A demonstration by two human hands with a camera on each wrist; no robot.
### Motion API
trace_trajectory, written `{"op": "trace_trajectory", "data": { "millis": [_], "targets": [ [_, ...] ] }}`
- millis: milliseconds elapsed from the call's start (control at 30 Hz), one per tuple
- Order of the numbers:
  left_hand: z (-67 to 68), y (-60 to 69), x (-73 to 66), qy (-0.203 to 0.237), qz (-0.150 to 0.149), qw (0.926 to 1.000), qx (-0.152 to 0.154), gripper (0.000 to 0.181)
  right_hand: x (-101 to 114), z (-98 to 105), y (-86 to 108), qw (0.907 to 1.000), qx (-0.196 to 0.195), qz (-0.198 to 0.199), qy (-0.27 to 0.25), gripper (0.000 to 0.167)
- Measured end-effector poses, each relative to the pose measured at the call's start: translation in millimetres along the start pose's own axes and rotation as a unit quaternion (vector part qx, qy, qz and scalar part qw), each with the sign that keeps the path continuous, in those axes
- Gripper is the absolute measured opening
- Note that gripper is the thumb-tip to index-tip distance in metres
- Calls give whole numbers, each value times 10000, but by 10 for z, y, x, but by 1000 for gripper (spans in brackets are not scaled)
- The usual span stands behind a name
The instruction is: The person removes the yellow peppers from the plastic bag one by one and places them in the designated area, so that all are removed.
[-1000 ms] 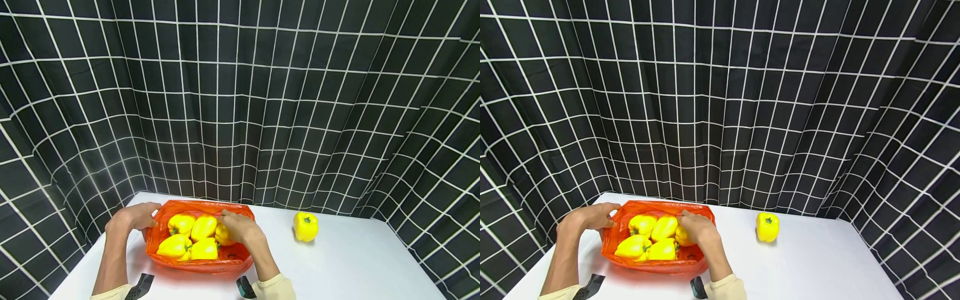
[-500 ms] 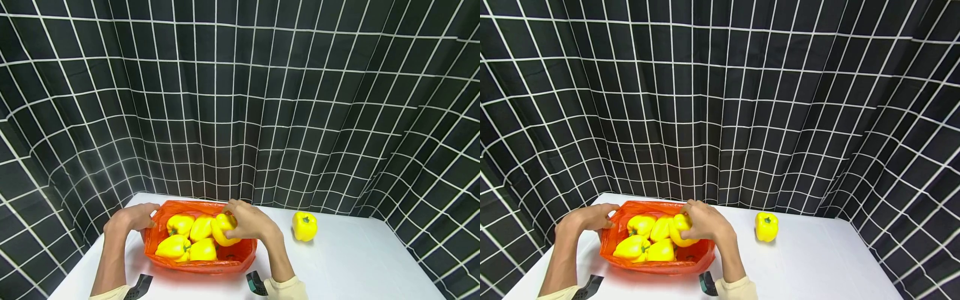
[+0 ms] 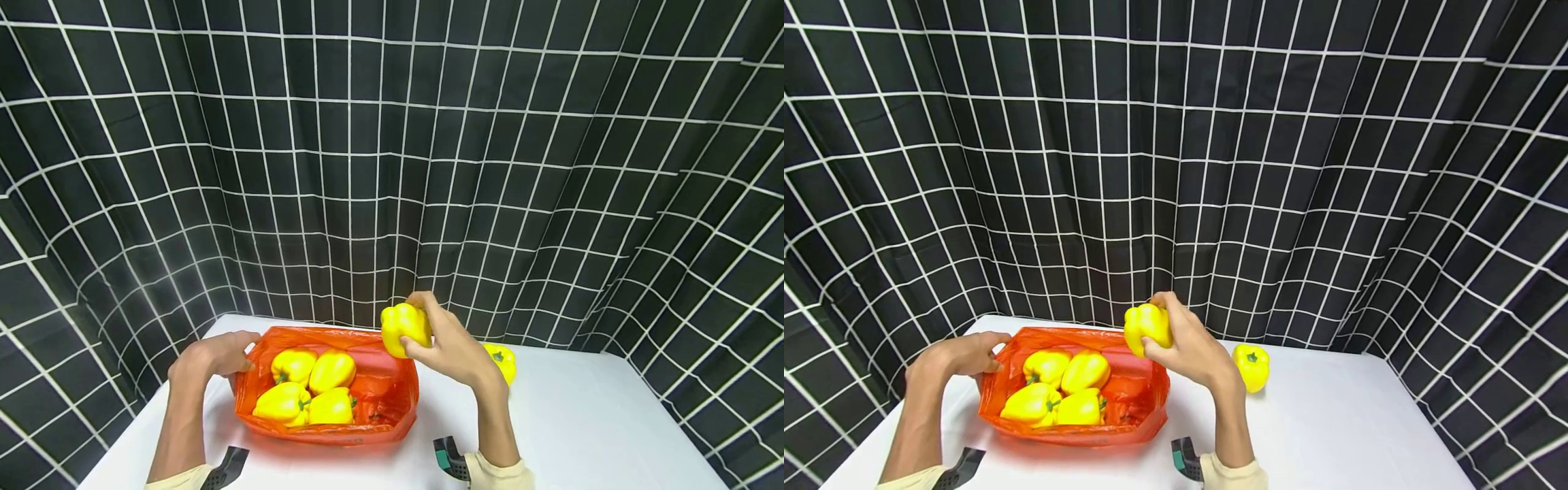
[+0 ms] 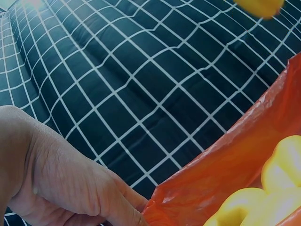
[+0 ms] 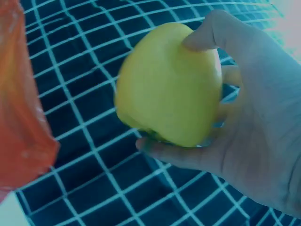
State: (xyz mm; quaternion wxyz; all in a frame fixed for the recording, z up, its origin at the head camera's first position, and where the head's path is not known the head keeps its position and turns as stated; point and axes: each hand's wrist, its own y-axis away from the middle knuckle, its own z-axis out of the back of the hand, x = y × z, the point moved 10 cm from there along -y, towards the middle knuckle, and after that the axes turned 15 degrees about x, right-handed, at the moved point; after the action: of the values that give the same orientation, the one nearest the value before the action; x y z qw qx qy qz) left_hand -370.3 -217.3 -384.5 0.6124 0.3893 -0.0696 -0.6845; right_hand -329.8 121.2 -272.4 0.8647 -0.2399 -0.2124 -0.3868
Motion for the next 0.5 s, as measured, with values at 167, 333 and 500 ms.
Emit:
{"op": "trace_trajectory", "data": {
  "millis": [167, 333, 500],
  "targets": [
    [-11, -26, -12, -17, -9, 10000, 21, 68, -7, 403, 276, 9944, -956, 37, 452, 61],
    [-9, -19, 13, 52, 34, 10000, -23, 69, -214, 666, 532, 9889, -1201, -351, 806, 74],
    [10, 19, 41, 64, 102, 9999, -45, 69, -566, 836, 798, 9826, -1352, -1047, 726, 82]
  ]
}}
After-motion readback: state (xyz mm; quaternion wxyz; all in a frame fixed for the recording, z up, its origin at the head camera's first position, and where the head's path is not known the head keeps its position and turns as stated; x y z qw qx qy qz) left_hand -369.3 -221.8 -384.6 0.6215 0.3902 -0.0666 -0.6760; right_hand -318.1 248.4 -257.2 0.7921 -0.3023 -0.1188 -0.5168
